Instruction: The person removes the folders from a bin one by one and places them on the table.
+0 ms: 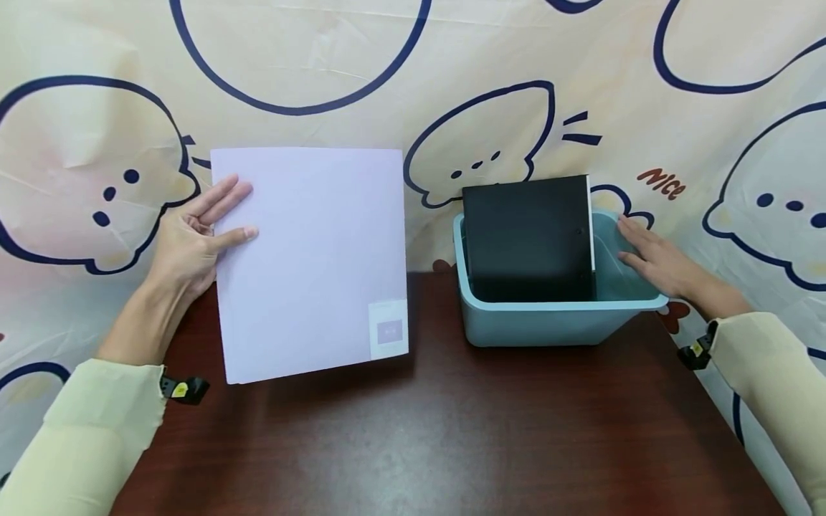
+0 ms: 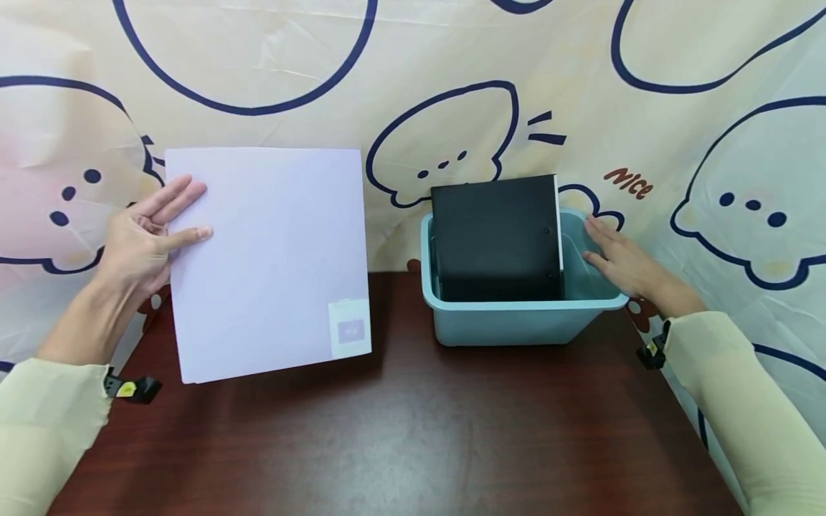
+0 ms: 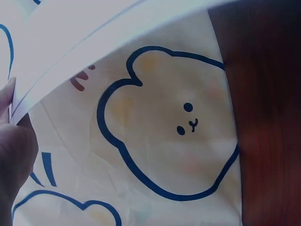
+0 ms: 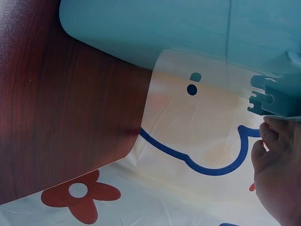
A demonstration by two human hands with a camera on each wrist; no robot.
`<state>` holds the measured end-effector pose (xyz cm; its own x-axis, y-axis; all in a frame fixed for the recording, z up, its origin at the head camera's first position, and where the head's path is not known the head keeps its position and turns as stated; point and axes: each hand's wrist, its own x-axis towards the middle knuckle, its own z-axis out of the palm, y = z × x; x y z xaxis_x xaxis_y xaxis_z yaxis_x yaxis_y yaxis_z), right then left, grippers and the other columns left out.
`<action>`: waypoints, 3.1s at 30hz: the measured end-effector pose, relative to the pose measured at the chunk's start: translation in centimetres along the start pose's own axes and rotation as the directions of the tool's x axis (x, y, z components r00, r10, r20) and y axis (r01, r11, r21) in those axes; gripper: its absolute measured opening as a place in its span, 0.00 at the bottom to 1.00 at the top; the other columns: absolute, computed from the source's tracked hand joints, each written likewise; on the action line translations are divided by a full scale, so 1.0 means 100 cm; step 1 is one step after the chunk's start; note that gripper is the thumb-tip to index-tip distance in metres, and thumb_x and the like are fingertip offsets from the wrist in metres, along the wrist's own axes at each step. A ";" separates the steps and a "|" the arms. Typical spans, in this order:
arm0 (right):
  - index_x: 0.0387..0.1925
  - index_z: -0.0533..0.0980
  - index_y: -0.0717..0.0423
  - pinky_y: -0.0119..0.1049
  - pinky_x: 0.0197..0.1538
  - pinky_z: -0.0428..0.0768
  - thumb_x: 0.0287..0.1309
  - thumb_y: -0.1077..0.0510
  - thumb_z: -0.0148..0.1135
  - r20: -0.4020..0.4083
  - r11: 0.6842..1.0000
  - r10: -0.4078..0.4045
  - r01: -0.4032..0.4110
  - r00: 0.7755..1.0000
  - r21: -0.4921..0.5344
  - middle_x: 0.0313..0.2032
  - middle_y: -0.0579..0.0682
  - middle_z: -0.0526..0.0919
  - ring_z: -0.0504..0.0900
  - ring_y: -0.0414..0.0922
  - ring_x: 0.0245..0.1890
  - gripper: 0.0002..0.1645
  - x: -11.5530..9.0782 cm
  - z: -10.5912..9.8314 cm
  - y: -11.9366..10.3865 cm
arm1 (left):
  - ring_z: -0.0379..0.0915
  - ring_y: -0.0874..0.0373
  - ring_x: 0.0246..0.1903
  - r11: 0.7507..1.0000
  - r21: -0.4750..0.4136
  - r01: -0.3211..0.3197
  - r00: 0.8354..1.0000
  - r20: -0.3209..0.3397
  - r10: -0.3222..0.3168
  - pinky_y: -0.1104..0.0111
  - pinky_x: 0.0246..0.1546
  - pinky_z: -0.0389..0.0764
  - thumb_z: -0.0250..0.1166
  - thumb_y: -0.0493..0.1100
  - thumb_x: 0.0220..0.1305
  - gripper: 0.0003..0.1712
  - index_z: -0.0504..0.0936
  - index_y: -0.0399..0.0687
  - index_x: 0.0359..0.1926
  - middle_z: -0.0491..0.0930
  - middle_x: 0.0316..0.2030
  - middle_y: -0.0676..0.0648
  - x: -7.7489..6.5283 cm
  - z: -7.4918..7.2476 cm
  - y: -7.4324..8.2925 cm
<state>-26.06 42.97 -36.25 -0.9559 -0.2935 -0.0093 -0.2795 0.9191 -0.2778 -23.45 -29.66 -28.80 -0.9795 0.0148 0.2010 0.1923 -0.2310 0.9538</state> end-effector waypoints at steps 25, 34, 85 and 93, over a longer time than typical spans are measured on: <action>0.85 0.35 0.58 0.79 0.74 0.45 0.83 0.48 0.44 -0.009 1.000 0.000 0.001 1.000 0.021 0.84 0.64 0.35 0.40 0.72 0.81 0.45 -0.002 -0.001 0.001 | 0.25 0.67 0.82 0.955 0.173 0.242 0.970 -0.058 -0.235 0.65 0.77 0.26 0.71 0.26 0.65 0.49 0.66 0.61 0.81 0.77 0.66 0.65 -0.013 -0.092 -0.027; 0.85 0.36 0.58 0.78 0.74 0.46 0.82 0.50 0.46 -0.009 1.000 -0.005 0.005 1.000 0.007 0.84 0.64 0.36 0.40 0.72 0.82 0.46 0.000 0.000 0.001 | 0.23 0.72 0.81 0.918 0.257 0.303 0.953 -0.055 -0.299 0.71 0.74 0.18 0.73 0.30 0.66 0.51 0.61 0.61 0.83 0.74 0.68 0.67 -0.012 -0.120 -0.050; 0.85 0.38 0.60 0.77 0.76 0.46 0.82 0.51 0.48 -0.003 1.000 0.014 -0.014 1.000 0.008 0.84 0.63 0.36 0.41 0.71 0.82 0.45 0.003 -0.002 0.000 | 0.21 0.19 0.76 0.490 0.831 0.263 0.919 -0.061 -0.390 0.25 0.71 0.32 0.80 0.52 0.61 0.70 0.34 0.57 0.84 0.20 0.81 0.32 -0.018 -0.178 -0.095; 0.85 0.39 0.60 0.77 0.76 0.46 0.82 0.51 0.48 -0.020 1.000 0.007 -0.007 1.000 0.013 0.85 0.63 0.37 0.41 0.70 0.82 0.45 0.001 -0.002 0.000 | 0.23 0.20 0.77 0.487 0.830 0.272 0.914 -0.065 -0.400 0.27 0.72 0.36 0.81 0.51 0.59 0.71 0.35 0.52 0.84 0.26 0.80 0.28 -0.017 -0.183 -0.096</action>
<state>-26.22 42.98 -36.08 -0.9595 -0.2816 0.0084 -0.2718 0.9174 -0.2905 -24.76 -45.23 -42.34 -0.9764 0.0425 -0.2118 -0.1223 0.6994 0.7042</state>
